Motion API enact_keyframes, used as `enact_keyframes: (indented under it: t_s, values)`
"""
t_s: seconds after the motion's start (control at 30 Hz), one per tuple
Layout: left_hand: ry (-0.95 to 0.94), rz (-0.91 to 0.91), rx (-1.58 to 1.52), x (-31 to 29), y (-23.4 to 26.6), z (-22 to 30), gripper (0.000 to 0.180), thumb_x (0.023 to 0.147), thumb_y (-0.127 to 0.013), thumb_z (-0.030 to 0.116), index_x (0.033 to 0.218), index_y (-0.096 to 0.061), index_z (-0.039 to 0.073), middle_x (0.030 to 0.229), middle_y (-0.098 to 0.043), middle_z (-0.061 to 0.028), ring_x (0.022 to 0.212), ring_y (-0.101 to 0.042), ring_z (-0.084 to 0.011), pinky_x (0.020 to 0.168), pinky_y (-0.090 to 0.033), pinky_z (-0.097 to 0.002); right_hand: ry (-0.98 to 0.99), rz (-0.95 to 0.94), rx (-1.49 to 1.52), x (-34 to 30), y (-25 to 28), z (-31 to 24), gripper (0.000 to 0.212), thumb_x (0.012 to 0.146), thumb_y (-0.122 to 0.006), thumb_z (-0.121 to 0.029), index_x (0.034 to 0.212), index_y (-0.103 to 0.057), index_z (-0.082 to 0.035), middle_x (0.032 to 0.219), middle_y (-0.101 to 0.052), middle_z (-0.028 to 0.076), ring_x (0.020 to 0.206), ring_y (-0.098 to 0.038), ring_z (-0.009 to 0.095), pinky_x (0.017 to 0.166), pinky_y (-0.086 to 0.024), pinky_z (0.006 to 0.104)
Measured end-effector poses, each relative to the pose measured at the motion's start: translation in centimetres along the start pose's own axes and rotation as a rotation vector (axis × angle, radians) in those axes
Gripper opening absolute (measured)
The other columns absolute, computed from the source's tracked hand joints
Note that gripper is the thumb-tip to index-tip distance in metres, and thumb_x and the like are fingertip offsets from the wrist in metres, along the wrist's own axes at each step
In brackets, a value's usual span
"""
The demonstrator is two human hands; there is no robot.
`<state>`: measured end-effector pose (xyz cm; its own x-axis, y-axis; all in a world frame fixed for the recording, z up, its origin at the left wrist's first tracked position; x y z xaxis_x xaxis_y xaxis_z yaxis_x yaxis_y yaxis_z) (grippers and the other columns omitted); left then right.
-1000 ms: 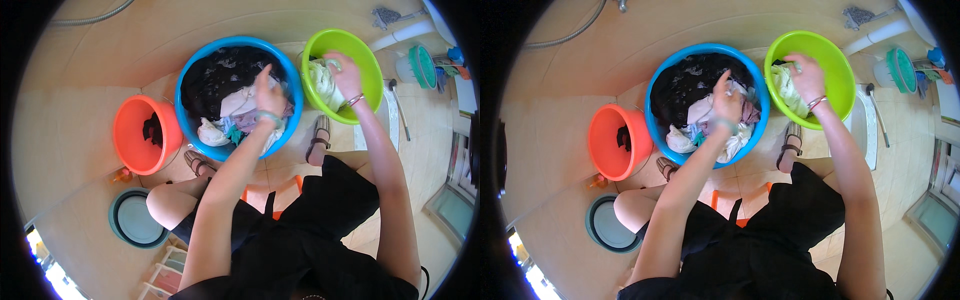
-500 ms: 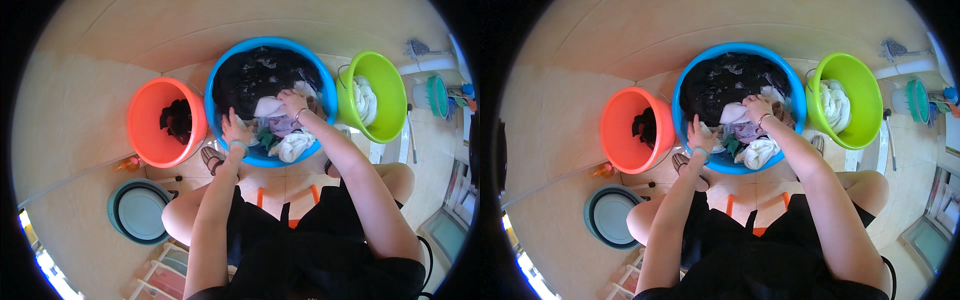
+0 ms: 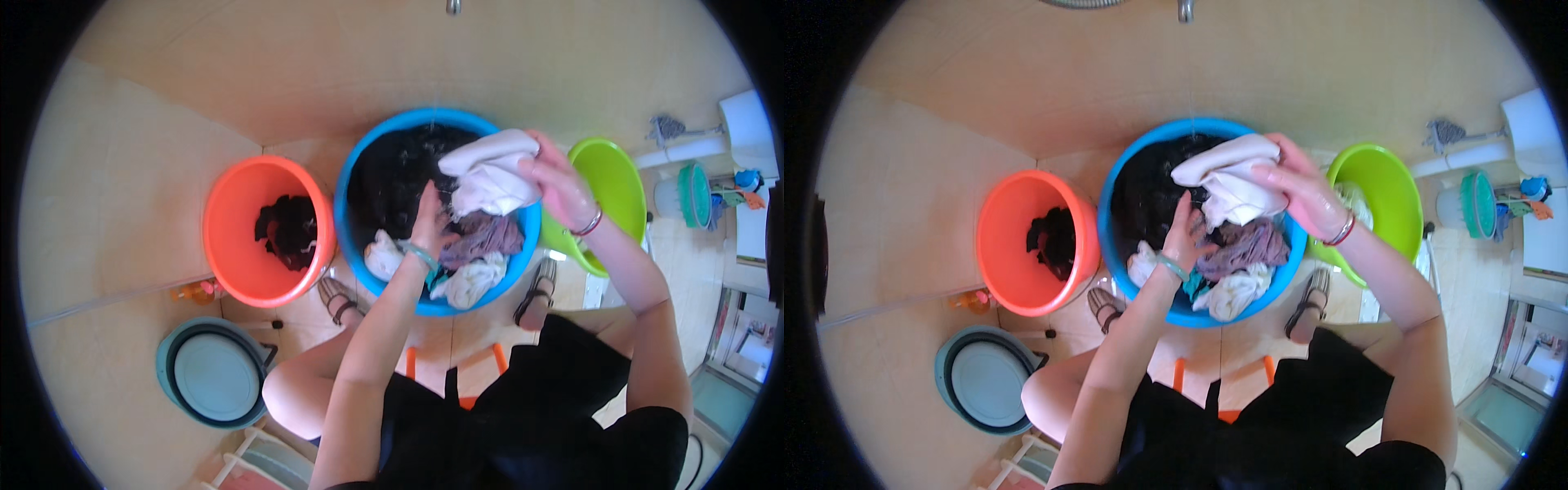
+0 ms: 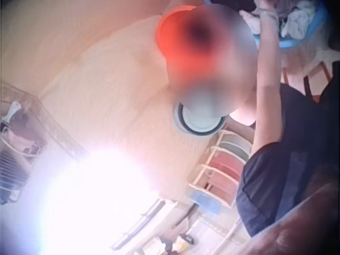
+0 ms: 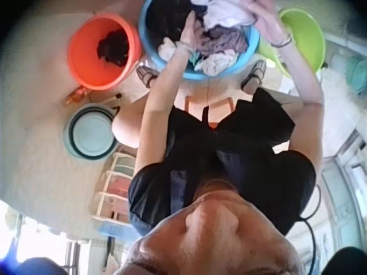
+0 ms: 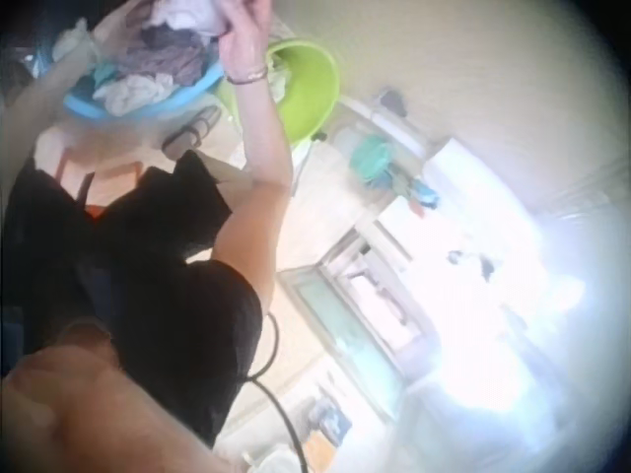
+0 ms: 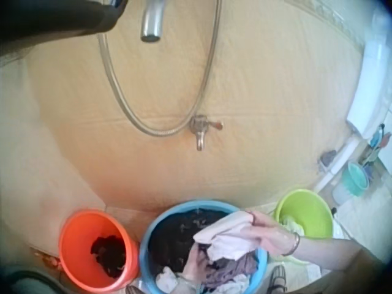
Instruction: The person hand-washes various garments in a blue basin filled with soapy water, scrubbing and rinsing each item before transferring it to a green bucket. The person handles light-colored and dark-colored clothes, including a white shirt and dark pants, one at a time.
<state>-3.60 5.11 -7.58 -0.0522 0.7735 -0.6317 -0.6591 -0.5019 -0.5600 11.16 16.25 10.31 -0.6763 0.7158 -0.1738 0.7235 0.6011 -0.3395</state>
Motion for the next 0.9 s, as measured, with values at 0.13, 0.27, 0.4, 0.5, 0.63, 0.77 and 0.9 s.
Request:
enact_keyframes:
  t_s: [0.13, 0.27, 0.4, 0.5, 0.63, 0.77, 0.9]
  values:
    - [-0.015, -0.313, -0.504, 2.2, 1.2, 2.0, 0.083, 0.082, -0.037, 0.079, 0.149, -0.024, 0.032, 0.155, -0.02, -0.01, 0.139, -0.028, -0.0362, 0.104, -0.028, -0.0662, 0.078, -0.138, -0.26, 5.3, -0.1, 5.1, 0.069, 0.083, -0.069, -0.005, 0.144, -0.037, -0.009, 0.136, -0.048, 0.007, 0.123, -0.047, 0.016, 0.105, -0.038, 0.0311]
    - [-0.153, -0.013, -0.218, 6.1, 5.1, 1.5, 0.052, 0.095, -0.055, 0.043, 0.139, -0.042, 0.02, 0.136, -0.048, -0.0043, 0.124, -0.049, -0.0263, 0.099, -0.043, -0.0527, 0.101, 0.02, -0.684, 9.2, 3.4, 15.7, 0.071, 0.075, -0.074, -0.007, 0.139, -0.044, -0.012, 0.13, -0.053, 0.015, 0.116, -0.054, 0.023, 0.099, -0.043, 0.0322]
    - [-0.211, 0.273, -0.113, 8.3, 7.0, -1.5, 0.039, 0.095, -0.058, 0.015, 0.133, -0.048, 0.014, 0.13, -0.054, -0.0043, 0.118, -0.054, -0.0259, 0.095, -0.049, -0.0474, 0.265, 0.175, -1.014, 10.2, 3.6, 25.5, 0.052, 0.074, -0.074, -0.009, 0.123, -0.057, -0.016, 0.11, -0.055, 0.015, 0.103, -0.055, 0.037, 0.088, -0.049, 0.0402]
    - [-0.171, 0.277, -0.124, 11.5, 10.5, -4.5, 0.036, 0.096, -0.054, 0.008, 0.132, -0.048, 0.01, 0.125, -0.057, -0.0063, 0.113, -0.057, -0.0272, 0.091, -0.052, -0.0458, 0.234, 0.139, -1.361, 10.9, 2.1, 27.9, 0.032, 0.084, -0.065, -0.02, 0.116, -0.06, -0.017, 0.105, -0.052, 0.015, 0.1, -0.057, 0.038, 0.079, -0.051, 0.0469]
    - [-0.128, 0.451, 0.319, 17.3, 18.2, -9.2, 0.035, 0.095, -0.056, 0.018, 0.128, -0.053, 0.006, 0.122, -0.059, -0.0095, 0.11, -0.059, -0.0237, 0.089, -0.053, -0.0399, -0.11, 0.088, -1.434, 14.2, 2.2, 30.5, 0.023, 0.087, -0.058, -0.023, 0.108, -0.06, -0.013, 0.109, -0.055, 0.019, 0.096, -0.06, 0.04, 0.077, -0.051, 0.0482]
    - [0.077, 0.502, 0.371, 18.4, 19.3, -10.4, 0.051, 0.093, -0.059, 0.035, 0.131, -0.052, 0.002, 0.126, -0.059, -0.0087, 0.115, -0.055, -0.0203, 0.095, -0.046, -0.0363, -0.404, -0.124, -1.495, 16.9, 2.4, 31.2, 0.023, 0.084, -0.058, -0.017, 0.105, -0.06, -0.01, 0.111, -0.058, 0.02, 0.099, -0.061, 0.039, 0.077, -0.051, 0.0488]
    - [-0.14, 0.126, -0.211, 15.4, 9.2, -5.8, 0.056, 0.092, -0.06, 0.044, 0.133, -0.051, 0.006, 0.127, -0.058, -0.008, 0.114, -0.055, -0.0219, 0.096, -0.043, -0.0382, 0.117, 0.11, -1.348, 14.7, 6.8, 30.3, 0.024, 0.079, -0.058, -0.011, 0.103, -0.061, -0.007, 0.109, -0.059, 0.018, 0.1, -0.06, 0.038, 0.08, -0.05, 0.0467]
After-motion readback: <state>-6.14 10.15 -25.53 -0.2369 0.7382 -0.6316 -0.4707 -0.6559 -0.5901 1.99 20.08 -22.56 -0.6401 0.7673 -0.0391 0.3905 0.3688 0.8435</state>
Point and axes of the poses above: each hand's wrist, its own x-axis towards the middle knuckle, its own y-axis out of the back of the hand, z = x × y, the point moved 4 cm from there along x, towards the middle knuckle
